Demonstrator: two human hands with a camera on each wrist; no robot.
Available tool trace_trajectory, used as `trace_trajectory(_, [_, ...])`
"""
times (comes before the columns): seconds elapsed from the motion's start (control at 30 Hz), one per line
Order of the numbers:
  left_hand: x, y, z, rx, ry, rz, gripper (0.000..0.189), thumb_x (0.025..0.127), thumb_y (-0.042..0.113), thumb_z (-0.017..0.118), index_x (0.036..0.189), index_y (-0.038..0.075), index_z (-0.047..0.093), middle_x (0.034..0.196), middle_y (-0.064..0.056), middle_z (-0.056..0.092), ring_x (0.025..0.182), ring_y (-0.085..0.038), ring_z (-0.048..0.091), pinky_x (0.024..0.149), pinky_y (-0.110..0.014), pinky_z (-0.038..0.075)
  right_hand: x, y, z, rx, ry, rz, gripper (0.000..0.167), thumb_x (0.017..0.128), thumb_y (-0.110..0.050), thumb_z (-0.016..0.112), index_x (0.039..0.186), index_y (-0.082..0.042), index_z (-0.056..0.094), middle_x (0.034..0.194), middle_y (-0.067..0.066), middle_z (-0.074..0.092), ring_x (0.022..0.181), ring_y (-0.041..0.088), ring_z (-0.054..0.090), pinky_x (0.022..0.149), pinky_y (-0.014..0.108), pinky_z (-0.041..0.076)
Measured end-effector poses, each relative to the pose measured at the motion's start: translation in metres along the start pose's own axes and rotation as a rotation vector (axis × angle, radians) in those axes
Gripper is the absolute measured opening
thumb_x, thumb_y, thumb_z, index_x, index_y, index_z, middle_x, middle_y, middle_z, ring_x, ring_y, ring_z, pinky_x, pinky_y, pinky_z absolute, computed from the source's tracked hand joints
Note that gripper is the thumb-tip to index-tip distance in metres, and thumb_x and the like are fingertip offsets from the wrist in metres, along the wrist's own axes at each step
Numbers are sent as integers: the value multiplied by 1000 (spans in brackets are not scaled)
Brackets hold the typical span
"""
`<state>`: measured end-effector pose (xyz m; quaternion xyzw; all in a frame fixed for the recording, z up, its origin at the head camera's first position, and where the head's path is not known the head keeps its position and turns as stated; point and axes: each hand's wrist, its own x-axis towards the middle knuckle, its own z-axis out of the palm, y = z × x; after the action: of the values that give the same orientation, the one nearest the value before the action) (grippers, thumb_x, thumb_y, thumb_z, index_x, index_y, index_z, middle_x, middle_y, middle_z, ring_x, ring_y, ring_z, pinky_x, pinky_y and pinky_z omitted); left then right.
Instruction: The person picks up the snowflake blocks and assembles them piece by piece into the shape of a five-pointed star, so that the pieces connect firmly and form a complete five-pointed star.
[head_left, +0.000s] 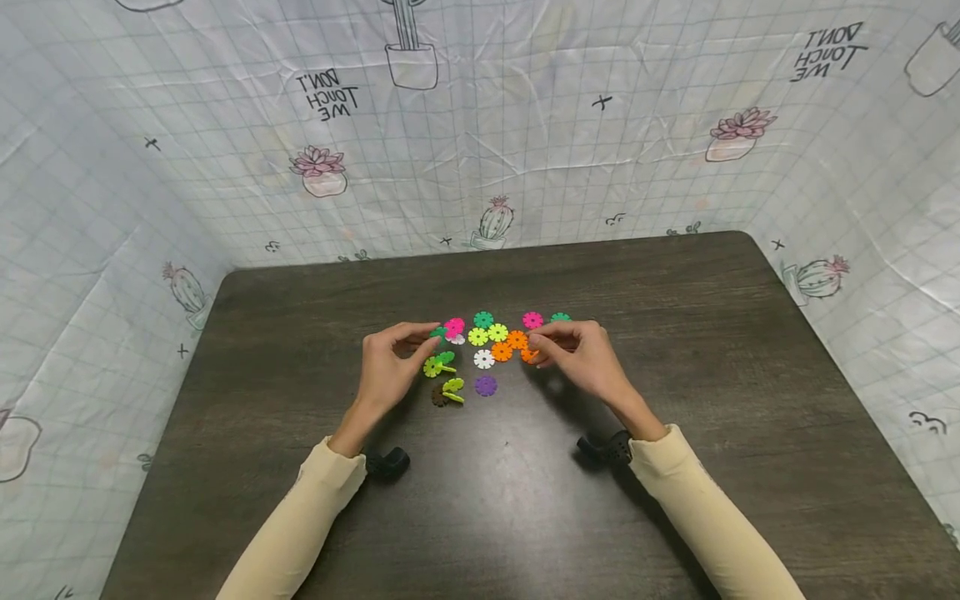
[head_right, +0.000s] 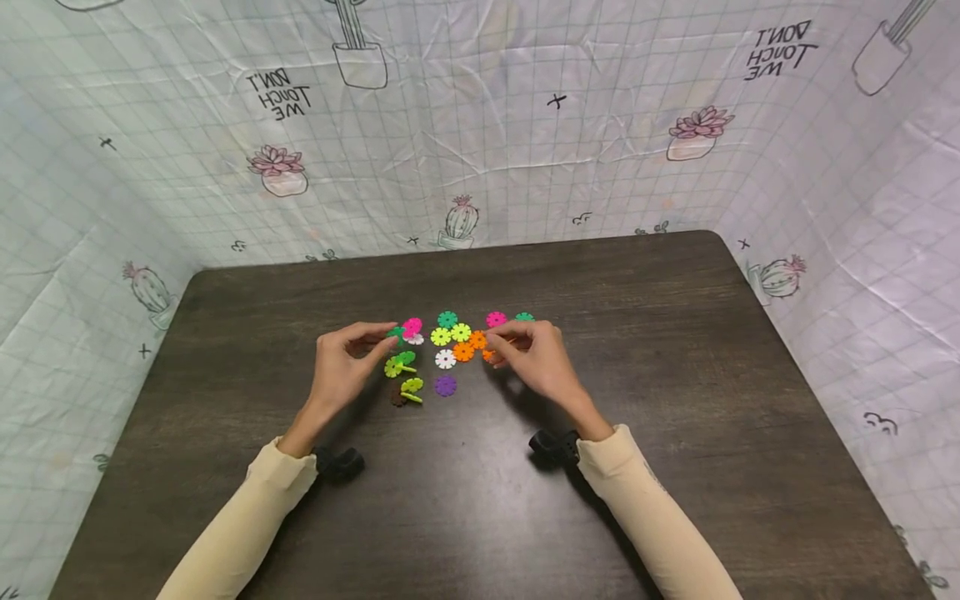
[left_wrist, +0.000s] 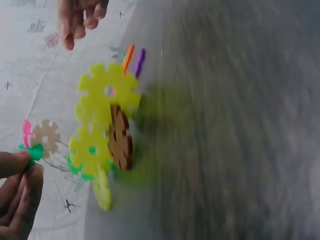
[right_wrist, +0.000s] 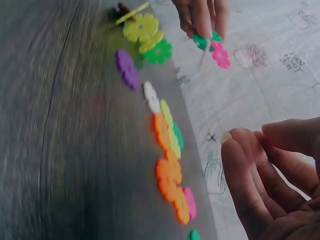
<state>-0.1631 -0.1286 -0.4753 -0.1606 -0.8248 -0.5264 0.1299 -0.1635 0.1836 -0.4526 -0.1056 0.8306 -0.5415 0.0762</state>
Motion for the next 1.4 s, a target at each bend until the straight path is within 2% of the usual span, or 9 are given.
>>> trace_trajectory(0.13, [1,-9,-6,16,-6,-69,22,95,14,78,117,10,80,103,-13,80,89,-26,78,82,-41,66,3,8,-4,-38,13,1,26,102,-18,70,120,1,75,107,23,78,84,34,79,80,46,65])
trace_trajectory(0.27, [3,-16,-9,23,-33,-152,23,96,13,77,117,7,79,104,-16,79,92,-29,79,83,-37,66,7,16,-7,-45,14,12,25,103,-17,69,119,0,75,108,22,78,84,26,80,76,40,66])
trace_trajectory(0.47, [3,-17,-13,70,-108,-303,26,97,14,75,122,5,77,108,-18,78,94,-30,79,83,-41,66,11,23,-9,-120,20,36,23,102,-19,70,117,-3,76,103,20,79,77,24,78,68,34,66])
trace_trajectory(0.57, [3,-18,-13,92,-134,-343,29,98,15,75,125,4,75,110,-18,78,96,-31,78,84,-42,66,11,22,-9,-175,9,55,22,99,-17,74,116,-4,77,101,18,79,72,23,76,63,33,64])
trace_trajectory(0.93, [3,-19,-14,176,-136,-289,26,97,13,75,119,0,76,110,-20,77,89,-31,79,77,-41,66,17,20,3,-327,14,43,30,84,-18,89,109,-5,79,89,9,72,70,14,67,62,23,54])
trace_trajectory(1.13, [4,-18,-14,241,-80,-238,23,98,14,74,116,0,77,104,-18,77,81,-27,77,71,-39,65,19,21,10,-371,13,13,28,83,-18,90,105,-4,80,87,10,71,71,15,66,65,25,55])
trace_trajectory(1.3, [6,-7,-13,275,-31,-110,14,98,16,75,104,4,80,93,-12,75,77,-23,71,71,-39,63,17,23,10,-381,32,22,28,82,-20,91,101,-3,79,87,10,70,70,15,66,65,26,56])
trace_trajectory(1.4, [6,6,-7,258,-65,-19,10,96,17,78,97,7,80,90,-9,73,79,-24,70,73,-41,63,15,23,8,-371,46,40,29,81,-19,92,99,-3,76,87,10,69,69,15,65,64,25,55])
